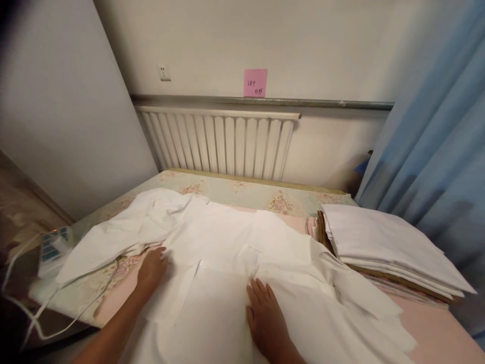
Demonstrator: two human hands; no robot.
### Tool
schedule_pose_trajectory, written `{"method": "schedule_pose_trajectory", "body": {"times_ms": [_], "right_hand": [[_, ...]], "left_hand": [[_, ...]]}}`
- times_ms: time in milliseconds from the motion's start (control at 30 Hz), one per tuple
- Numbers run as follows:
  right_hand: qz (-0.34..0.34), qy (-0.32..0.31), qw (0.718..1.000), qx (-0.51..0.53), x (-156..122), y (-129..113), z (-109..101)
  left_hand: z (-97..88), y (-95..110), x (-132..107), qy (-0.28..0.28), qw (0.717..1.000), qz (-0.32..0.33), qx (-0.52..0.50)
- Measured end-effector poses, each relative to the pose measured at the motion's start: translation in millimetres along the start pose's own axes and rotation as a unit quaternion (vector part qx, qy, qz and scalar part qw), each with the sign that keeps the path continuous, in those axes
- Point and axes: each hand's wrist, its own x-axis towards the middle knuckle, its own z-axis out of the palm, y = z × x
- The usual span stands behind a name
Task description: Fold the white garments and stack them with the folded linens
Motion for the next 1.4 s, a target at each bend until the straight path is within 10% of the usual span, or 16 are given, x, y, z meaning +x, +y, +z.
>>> {"method": "schedule_pose_trajectory", "body": {"times_ms": [167, 333, 600, 900, 1100, 1267, 1400], "right_hand": [[-0.003, 0.003, 1.0, 0.008, 0.7, -1.0, -2.2], [-0.002, 0.019, 1.0, 0.018, 0.6, -1.9, -2.7], [0.0, 0.01, 1.0, 0.008, 1.4, -3.1, -3.7], [0.008, -0.004, 1.0, 0.008, 3.8, -5.0, -8.2], [0.015, -0.012, 1.0, 0.02, 3.0, -4.2, -7.6], [0.028, -0.02, 0.999, 0.034, 5.5, -7.7, -11.8], [0.048, -0.022, 0.997, 0.057, 7.7, -9.7, -16.5]], "left_hand": [[2.8, 0.1, -67.1, -0.201, 0.958, 0.203, -0.033], [-2.3, -16.0, -109.8, -0.232, 0.938, 0.257, 0.018], [-6.9, -20.7, -106.3, -0.145, 0.955, 0.255, 0.039], [-21.6, -12.4, -15.8, -0.03, 0.986, 0.03, 0.161], [-6.0, -27.3, 19.9, -0.023, 0.985, -0.008, 0.171], [-1.3, -23.5, 20.7, -0.006, 0.984, -0.008, 0.178], [8.4, -1.6, -11.0, 0.132, 0.972, 0.03, 0.191]]}}
